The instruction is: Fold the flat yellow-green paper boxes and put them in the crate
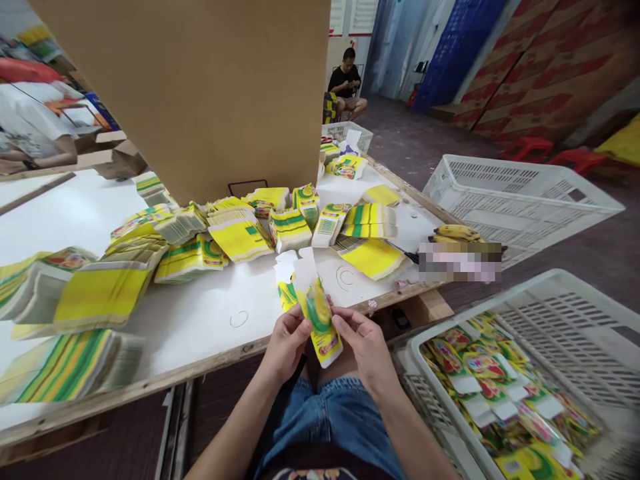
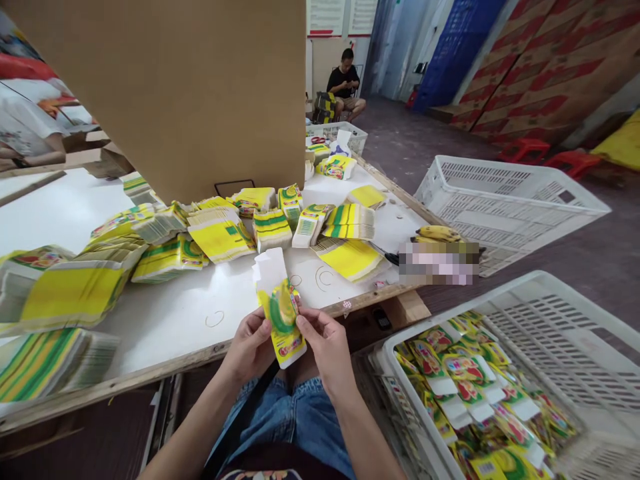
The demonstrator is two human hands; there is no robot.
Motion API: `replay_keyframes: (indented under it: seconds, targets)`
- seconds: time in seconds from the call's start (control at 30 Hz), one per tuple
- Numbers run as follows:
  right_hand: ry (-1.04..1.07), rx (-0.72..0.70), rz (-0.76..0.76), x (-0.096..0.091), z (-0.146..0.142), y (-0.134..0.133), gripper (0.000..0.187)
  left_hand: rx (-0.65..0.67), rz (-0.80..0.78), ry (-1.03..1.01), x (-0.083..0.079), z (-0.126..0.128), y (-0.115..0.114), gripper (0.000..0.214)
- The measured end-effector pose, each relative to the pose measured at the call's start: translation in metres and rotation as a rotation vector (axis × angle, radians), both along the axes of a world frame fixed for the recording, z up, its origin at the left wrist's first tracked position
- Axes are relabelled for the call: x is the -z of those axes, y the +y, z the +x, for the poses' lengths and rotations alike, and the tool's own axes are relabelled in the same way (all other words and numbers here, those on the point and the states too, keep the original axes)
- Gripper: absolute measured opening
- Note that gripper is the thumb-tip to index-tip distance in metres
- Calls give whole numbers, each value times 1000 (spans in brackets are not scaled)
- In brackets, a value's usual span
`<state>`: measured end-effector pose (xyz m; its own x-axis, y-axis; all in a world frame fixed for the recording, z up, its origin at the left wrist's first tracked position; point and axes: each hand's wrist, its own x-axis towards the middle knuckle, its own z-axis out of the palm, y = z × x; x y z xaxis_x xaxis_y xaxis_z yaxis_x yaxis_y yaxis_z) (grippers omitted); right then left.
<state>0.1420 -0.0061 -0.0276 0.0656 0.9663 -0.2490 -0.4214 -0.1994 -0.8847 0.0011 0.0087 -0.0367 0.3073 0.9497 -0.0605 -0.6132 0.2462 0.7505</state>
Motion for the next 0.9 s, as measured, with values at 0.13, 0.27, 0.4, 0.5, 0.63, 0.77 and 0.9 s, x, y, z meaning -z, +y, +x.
replay_keyframes:
  seconds: [0.13,0.27,0.4,0.5,0.63,0.77,0.9]
  targets:
    - [-133,-37,41,2,-1,-4,32,-112,-49,62,2,3,1,37]
    - [-358,36,93,5,-3,-6,29,-131,-45,167,-1,3,1,36]
    - [-524,-2,127,3,-3,-9,27,-269,-23,304,-7,0,3,35]
    - [-521,-56,160,1,-5,-10,25,-337,-33,387,-7,-1,4,28]
    - [-469,-49,150,2,-6,-11,24,-323,-4,394,-5,-1,1,33]
    - [-475,-52,208,0,0,-8,24,-212,72,364,-9,-4,-7,51]
    - [-426,-81,344,-8,10,-3,39,-86,129,330,-19,-8,-12,52]
